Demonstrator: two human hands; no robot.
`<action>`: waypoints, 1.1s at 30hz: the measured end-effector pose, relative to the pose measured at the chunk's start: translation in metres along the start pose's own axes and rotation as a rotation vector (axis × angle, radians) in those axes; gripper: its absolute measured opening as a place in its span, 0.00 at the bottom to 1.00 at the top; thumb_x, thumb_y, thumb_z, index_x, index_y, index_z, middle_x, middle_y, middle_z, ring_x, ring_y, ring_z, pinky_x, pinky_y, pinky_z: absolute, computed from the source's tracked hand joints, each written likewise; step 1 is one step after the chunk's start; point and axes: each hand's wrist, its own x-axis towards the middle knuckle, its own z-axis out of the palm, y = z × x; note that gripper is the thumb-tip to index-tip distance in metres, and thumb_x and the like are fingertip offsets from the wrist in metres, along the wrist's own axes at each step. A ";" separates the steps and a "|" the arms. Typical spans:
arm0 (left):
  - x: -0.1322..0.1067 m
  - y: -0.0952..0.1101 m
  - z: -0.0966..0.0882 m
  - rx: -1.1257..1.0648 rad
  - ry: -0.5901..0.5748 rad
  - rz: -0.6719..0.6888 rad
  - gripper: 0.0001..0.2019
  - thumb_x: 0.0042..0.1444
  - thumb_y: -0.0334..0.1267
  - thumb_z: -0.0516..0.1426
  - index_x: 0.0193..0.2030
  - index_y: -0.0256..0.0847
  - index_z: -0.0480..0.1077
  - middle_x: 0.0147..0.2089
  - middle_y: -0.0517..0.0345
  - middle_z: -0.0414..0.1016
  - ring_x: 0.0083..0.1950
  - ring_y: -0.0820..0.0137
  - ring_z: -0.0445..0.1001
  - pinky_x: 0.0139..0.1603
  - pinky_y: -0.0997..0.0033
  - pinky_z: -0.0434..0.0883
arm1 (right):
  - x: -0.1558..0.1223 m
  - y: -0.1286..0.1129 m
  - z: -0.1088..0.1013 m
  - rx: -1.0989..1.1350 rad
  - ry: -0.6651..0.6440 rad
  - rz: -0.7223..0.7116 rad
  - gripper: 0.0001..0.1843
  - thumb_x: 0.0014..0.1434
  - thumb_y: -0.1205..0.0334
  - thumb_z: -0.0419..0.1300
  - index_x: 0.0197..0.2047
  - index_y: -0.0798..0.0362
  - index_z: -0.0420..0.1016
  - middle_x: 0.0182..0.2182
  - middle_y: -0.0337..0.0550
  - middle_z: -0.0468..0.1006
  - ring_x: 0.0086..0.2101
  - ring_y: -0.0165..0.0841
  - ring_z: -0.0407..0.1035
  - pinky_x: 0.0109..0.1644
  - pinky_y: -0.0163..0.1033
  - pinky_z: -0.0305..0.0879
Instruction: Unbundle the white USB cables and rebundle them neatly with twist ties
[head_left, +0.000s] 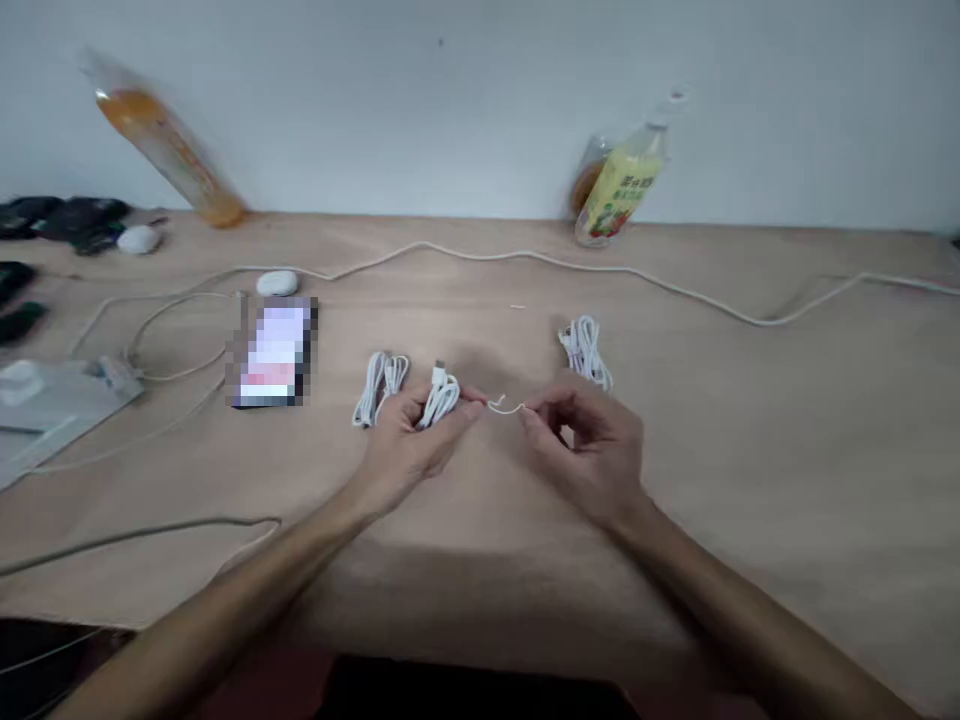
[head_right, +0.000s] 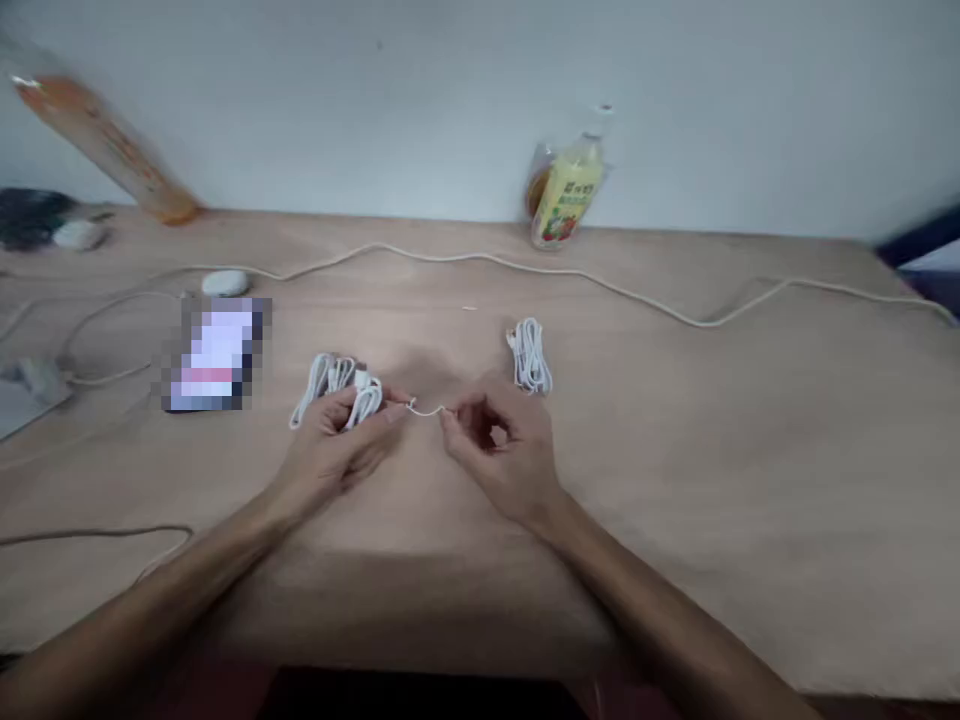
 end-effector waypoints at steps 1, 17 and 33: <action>-0.001 0.001 0.000 0.042 0.010 0.009 0.13 0.56 0.44 0.73 0.44 0.40 0.83 0.18 0.73 0.60 0.16 0.80 0.51 0.17 0.76 0.50 | -0.001 0.001 0.000 0.009 -0.006 0.016 0.07 0.63 0.69 0.66 0.33 0.49 0.78 0.24 0.31 0.71 0.23 0.25 0.63 0.25 0.32 0.58; 0.000 -0.007 0.002 0.212 0.092 0.143 0.14 0.47 0.49 0.78 0.29 0.42 0.85 0.28 0.61 0.77 0.29 0.73 0.67 0.31 0.73 0.67 | -0.008 -0.003 0.008 0.131 -0.064 0.136 0.06 0.64 0.67 0.67 0.34 0.50 0.80 0.21 0.29 0.68 0.21 0.24 0.59 0.24 0.32 0.50; -0.002 -0.002 0.001 0.358 0.098 0.340 0.03 0.58 0.37 0.70 0.35 0.45 0.88 0.36 0.56 0.87 0.36 0.66 0.81 0.40 0.69 0.77 | -0.010 -0.008 0.011 0.121 -0.082 0.193 0.05 0.63 0.66 0.66 0.34 0.49 0.81 0.21 0.29 0.68 0.20 0.25 0.57 0.23 0.33 0.52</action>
